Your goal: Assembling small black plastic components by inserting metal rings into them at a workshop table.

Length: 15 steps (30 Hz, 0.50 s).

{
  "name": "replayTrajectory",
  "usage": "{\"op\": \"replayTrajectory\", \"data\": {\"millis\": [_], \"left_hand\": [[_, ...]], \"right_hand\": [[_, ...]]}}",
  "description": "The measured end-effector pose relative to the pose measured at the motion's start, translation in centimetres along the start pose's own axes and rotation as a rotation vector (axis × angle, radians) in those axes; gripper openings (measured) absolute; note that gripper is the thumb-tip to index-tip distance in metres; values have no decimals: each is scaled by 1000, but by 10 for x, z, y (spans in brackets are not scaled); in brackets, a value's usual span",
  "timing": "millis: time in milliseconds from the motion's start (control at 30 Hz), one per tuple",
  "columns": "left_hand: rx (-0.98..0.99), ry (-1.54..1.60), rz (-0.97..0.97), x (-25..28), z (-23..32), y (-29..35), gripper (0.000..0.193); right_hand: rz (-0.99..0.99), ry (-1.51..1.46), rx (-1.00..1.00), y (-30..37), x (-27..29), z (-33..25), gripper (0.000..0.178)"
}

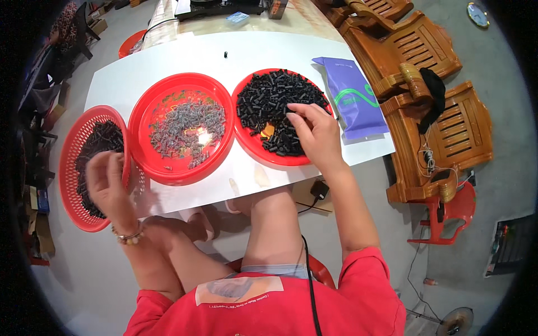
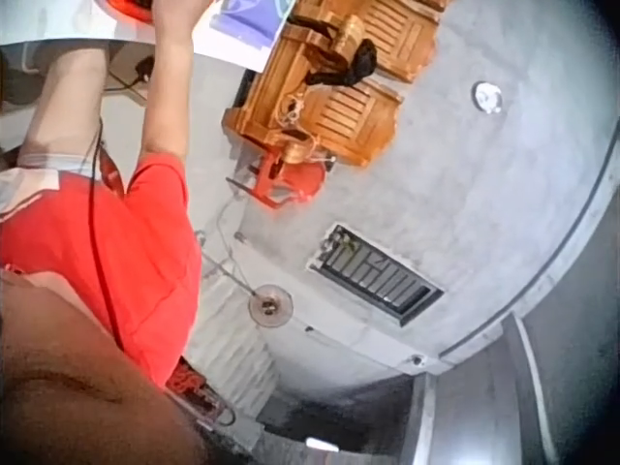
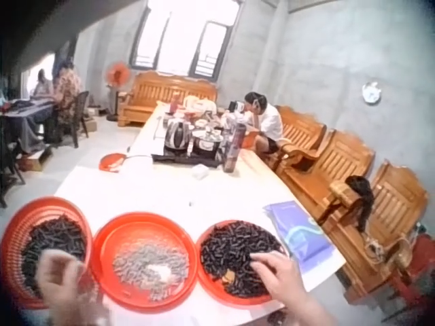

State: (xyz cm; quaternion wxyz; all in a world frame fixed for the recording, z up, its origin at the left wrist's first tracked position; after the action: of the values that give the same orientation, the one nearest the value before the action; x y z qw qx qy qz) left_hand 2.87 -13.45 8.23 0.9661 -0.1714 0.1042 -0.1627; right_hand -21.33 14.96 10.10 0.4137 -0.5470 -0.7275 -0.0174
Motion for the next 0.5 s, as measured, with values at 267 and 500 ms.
{"op": "replayTrajectory", "data": {"millis": [267, 500], "left_hand": [[-405, -984, 93, 45, 20, -32, 13], [-520, -420, 37, -8, 35, 5, 15]], "right_hand": [[-206, 289, 142, 13, -42, 19, 12], [-325, 498, 194, 11, -56, 18, 9]]}}
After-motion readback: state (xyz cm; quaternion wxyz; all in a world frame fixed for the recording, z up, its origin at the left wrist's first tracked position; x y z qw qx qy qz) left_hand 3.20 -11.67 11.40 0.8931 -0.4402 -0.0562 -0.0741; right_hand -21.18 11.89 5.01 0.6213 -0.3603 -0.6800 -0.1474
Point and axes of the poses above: each hand's wrist, its own y-axis away from the middle knuckle, its own x-axis out of the back of the hand, z = x × y, the point moved 6 cm from there along -y, towards the middle knuckle, and after that the axes turned 7 degrees about z, right-handed, at the moved point
